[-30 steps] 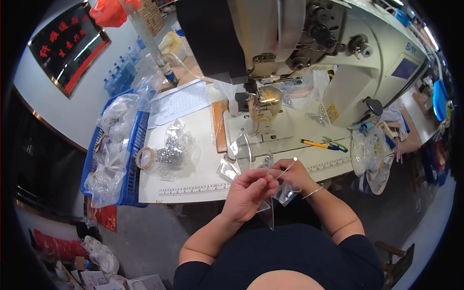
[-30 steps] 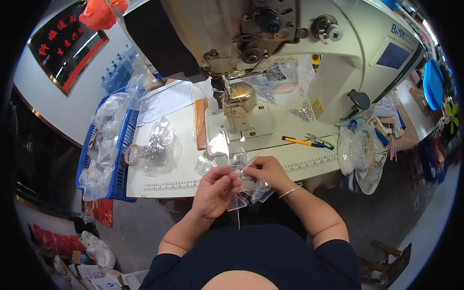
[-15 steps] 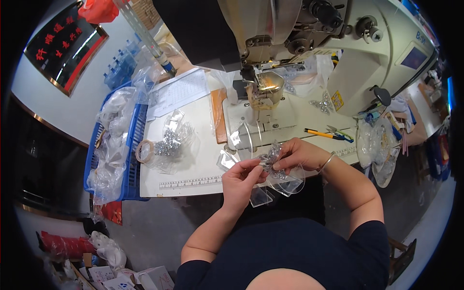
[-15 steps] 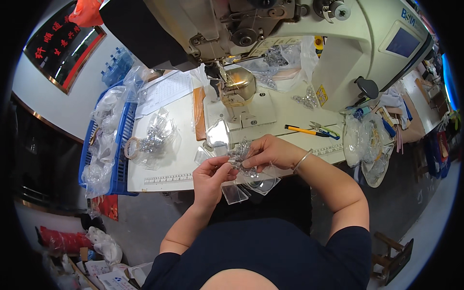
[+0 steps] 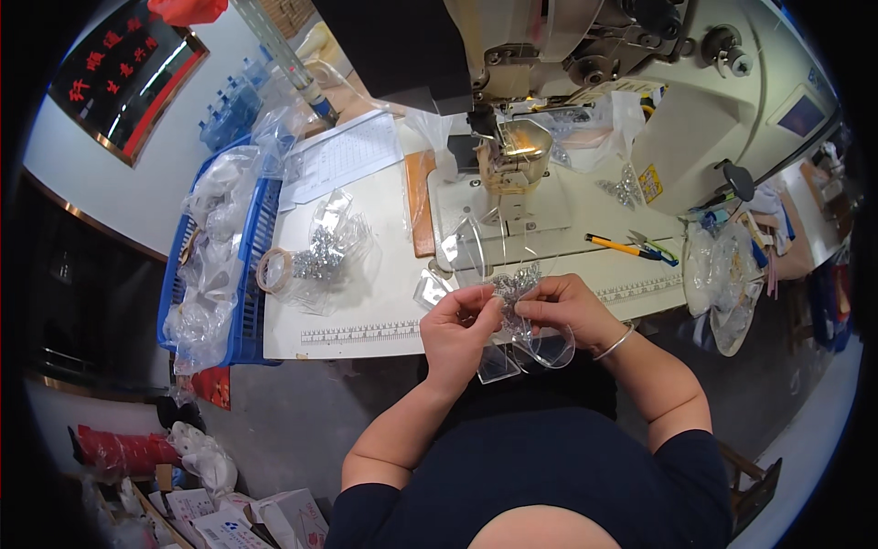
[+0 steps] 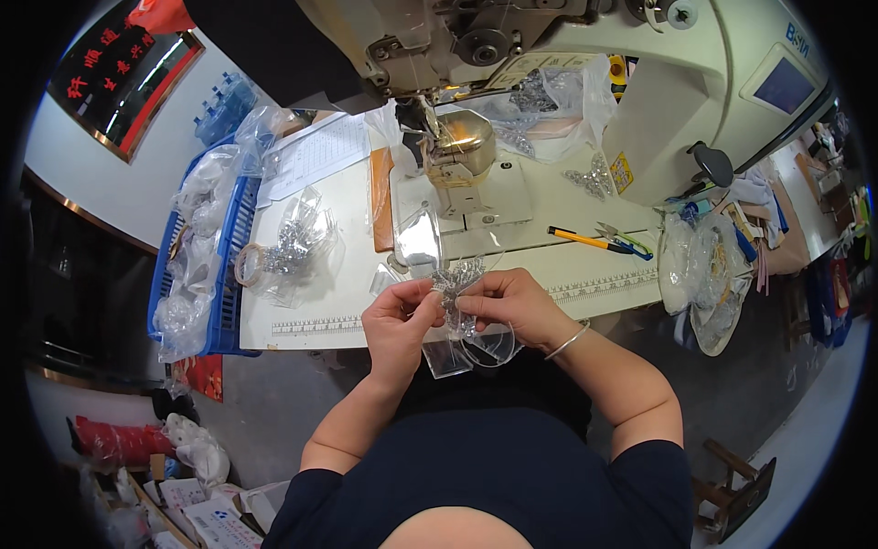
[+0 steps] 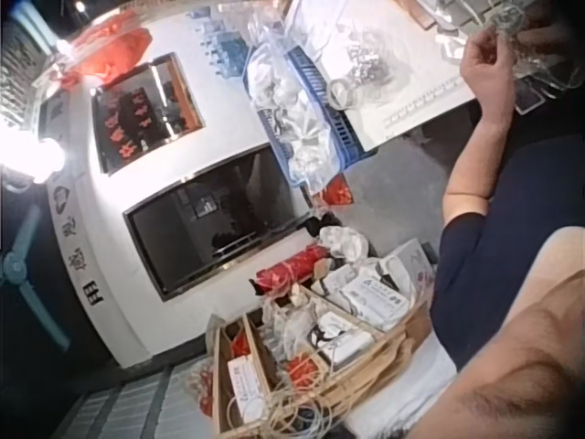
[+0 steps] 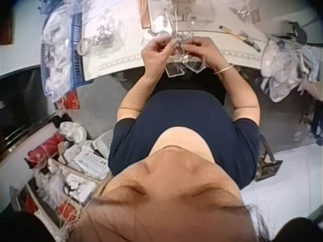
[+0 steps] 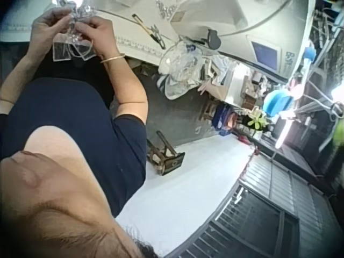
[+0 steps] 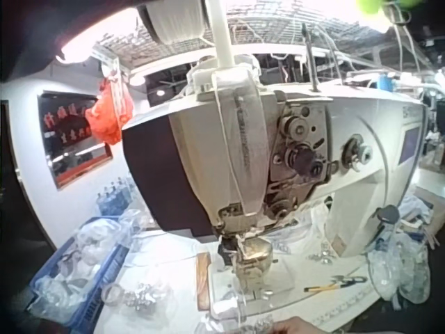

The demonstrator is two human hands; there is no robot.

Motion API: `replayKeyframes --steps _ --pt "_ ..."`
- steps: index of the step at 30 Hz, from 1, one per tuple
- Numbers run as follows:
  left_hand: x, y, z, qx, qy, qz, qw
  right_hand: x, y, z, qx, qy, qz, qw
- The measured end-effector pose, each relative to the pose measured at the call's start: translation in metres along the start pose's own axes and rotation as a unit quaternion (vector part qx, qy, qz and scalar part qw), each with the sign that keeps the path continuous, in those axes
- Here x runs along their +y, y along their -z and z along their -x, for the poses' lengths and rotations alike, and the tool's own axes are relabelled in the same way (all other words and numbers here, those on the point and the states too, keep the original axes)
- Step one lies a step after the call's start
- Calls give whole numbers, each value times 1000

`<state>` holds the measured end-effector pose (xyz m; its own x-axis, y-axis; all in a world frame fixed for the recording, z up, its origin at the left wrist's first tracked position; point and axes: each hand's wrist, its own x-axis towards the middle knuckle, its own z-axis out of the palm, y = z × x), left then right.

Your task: The person uses a sewing machine to stitch a clear plastic sheet onto a silver star-shaped decoration. They repeatedly position the item under the needle, sew a short segment, and then trim the excess thread with scissors.

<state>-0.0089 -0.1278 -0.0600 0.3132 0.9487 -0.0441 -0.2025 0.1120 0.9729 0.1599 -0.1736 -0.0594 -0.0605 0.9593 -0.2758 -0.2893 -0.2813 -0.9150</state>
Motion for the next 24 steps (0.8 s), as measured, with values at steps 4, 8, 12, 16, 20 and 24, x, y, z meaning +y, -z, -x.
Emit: replayKeyframes --steps 4,8,12,16,20,24 --pt "-3 2 1 0 -9 4 1000 2 -3 1 15 -1 6 1000" --pt "-4 2 4 14 -22 -15 1000 6 -5 0 15 4 5 1000" --pt "-5 5 4 5 -30 -23 999 9 -4 -1 13 10 7 1000" --pt "-4 5 3 -2 -33 -20 999 6 -4 -1 13 12 14 1000" --pt "-3 6 3 -7 -34 -20 999 5 -5 0 12 8 13 1000" --pt "-1 5 2 -8 -49 -28 998 4 -6 -1 16 5 5 1000"
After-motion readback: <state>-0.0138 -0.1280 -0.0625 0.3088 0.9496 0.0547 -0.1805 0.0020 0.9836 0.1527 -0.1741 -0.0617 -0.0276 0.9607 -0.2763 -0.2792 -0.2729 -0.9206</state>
